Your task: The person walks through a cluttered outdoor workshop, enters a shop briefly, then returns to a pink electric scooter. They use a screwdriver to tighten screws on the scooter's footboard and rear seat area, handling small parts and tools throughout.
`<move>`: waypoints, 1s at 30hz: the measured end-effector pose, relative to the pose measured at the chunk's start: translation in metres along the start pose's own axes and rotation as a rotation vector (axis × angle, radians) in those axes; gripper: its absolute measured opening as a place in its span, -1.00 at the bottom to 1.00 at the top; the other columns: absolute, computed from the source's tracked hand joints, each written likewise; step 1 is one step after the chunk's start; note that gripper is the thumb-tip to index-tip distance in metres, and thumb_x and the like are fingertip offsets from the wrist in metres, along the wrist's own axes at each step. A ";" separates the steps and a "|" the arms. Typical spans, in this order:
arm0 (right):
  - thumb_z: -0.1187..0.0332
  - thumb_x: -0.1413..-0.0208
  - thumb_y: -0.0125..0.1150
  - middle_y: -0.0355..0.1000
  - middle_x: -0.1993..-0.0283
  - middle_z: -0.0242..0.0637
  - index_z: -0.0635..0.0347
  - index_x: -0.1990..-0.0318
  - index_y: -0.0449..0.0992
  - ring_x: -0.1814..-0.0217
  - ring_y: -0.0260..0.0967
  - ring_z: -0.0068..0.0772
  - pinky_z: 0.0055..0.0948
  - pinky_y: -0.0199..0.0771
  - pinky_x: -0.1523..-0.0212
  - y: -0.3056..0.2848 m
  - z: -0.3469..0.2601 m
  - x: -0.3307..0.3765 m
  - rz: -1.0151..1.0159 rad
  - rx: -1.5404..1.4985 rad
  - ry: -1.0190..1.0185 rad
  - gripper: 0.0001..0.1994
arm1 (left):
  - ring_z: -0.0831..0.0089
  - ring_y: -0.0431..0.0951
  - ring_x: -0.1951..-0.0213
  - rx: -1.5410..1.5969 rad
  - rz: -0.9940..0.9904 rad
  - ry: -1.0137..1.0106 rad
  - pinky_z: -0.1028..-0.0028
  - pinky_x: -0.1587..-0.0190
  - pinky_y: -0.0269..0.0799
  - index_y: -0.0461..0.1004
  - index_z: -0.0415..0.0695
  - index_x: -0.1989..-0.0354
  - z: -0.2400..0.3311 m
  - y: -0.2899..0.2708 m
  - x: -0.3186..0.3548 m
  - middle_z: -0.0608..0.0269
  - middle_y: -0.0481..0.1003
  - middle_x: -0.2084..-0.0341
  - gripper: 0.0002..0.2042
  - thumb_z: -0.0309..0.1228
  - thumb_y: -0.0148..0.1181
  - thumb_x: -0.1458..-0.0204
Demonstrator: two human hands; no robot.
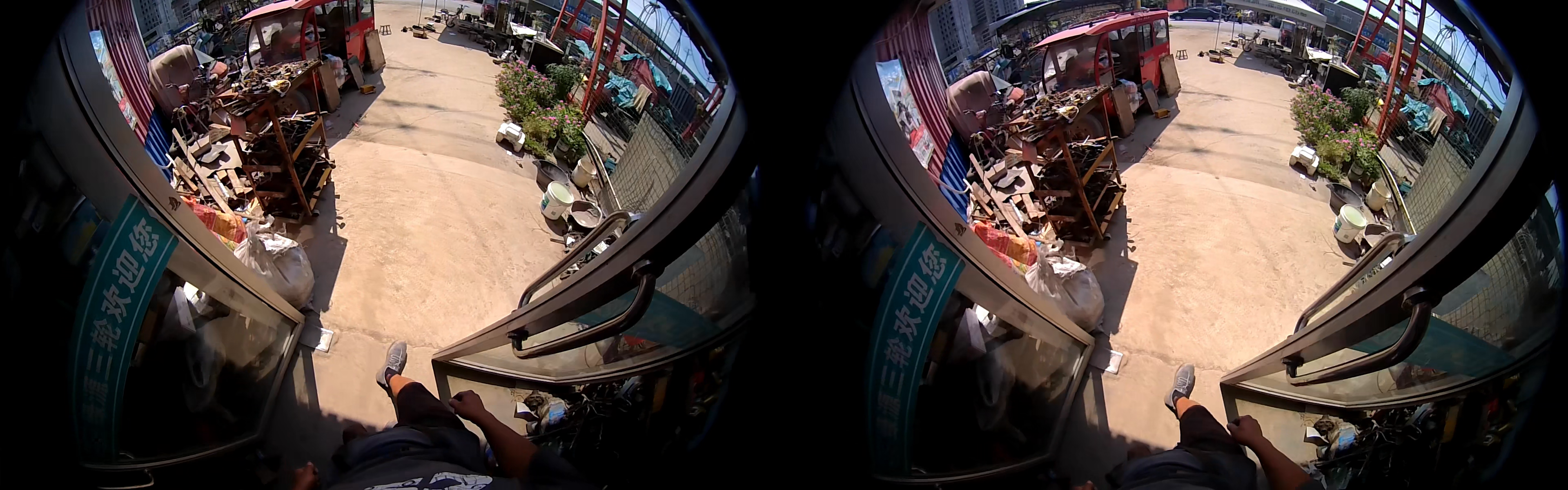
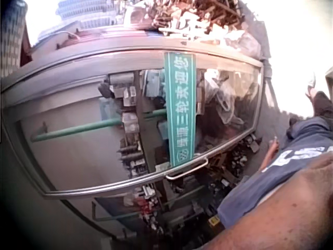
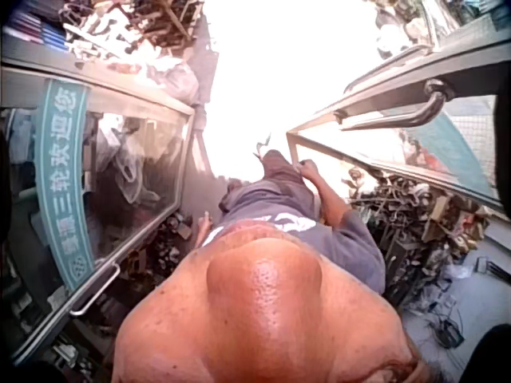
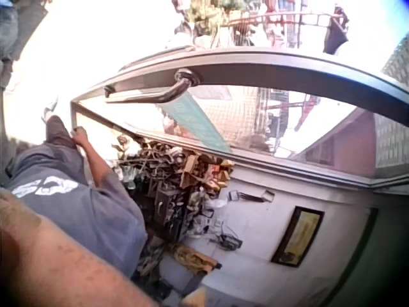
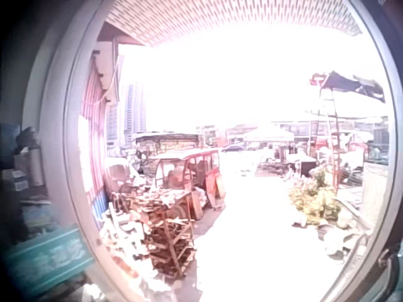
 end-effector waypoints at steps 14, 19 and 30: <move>0.37 0.05 0.18 0.58 0.19 -0.09 0.29 0.09 0.57 0.28 0.56 -0.29 -0.33 0.54 0.23 -0.132 -0.294 -0.292 0.047 -0.187 -0.309 -0.66 | 0.55 0.21 0.62 0.613 -0.285 0.119 0.52 0.66 0.17 0.38 -0.06 0.24 0.333 0.123 -0.060 0.45 0.21 0.61 -0.85 -0.29 -0.07 -0.30; 0.31 -0.16 0.14 0.55 0.33 -0.22 0.35 0.16 0.57 0.34 0.51 -0.45 -0.43 0.52 0.31 -0.300 -0.361 -0.297 0.132 -0.662 -0.341 -0.74 | 0.58 0.18 0.63 0.491 -0.406 0.169 0.54 0.66 0.14 0.39 -0.03 0.17 0.470 0.182 -0.073 0.45 0.18 0.62 -0.85 -0.32 -0.13 -0.31; 0.24 -0.30 0.09 0.41 0.50 -0.38 0.33 0.43 0.50 0.48 0.33 -0.62 -0.59 0.39 0.40 -0.681 -0.376 -0.213 1.011 -0.742 -0.744 -0.67 | 0.65 -0.07 0.80 0.420 -0.932 0.800 0.60 0.76 -0.14 0.29 -0.08 0.46 0.901 0.342 0.009 0.47 0.05 0.82 -0.66 -0.16 -0.13 -0.32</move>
Point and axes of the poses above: each hand's wrist, its own x-axis away from the middle knuckle, its own y-axis out of the palm, z = x × y, the point moved 8 cm from there along -x, towards the middle knuckle
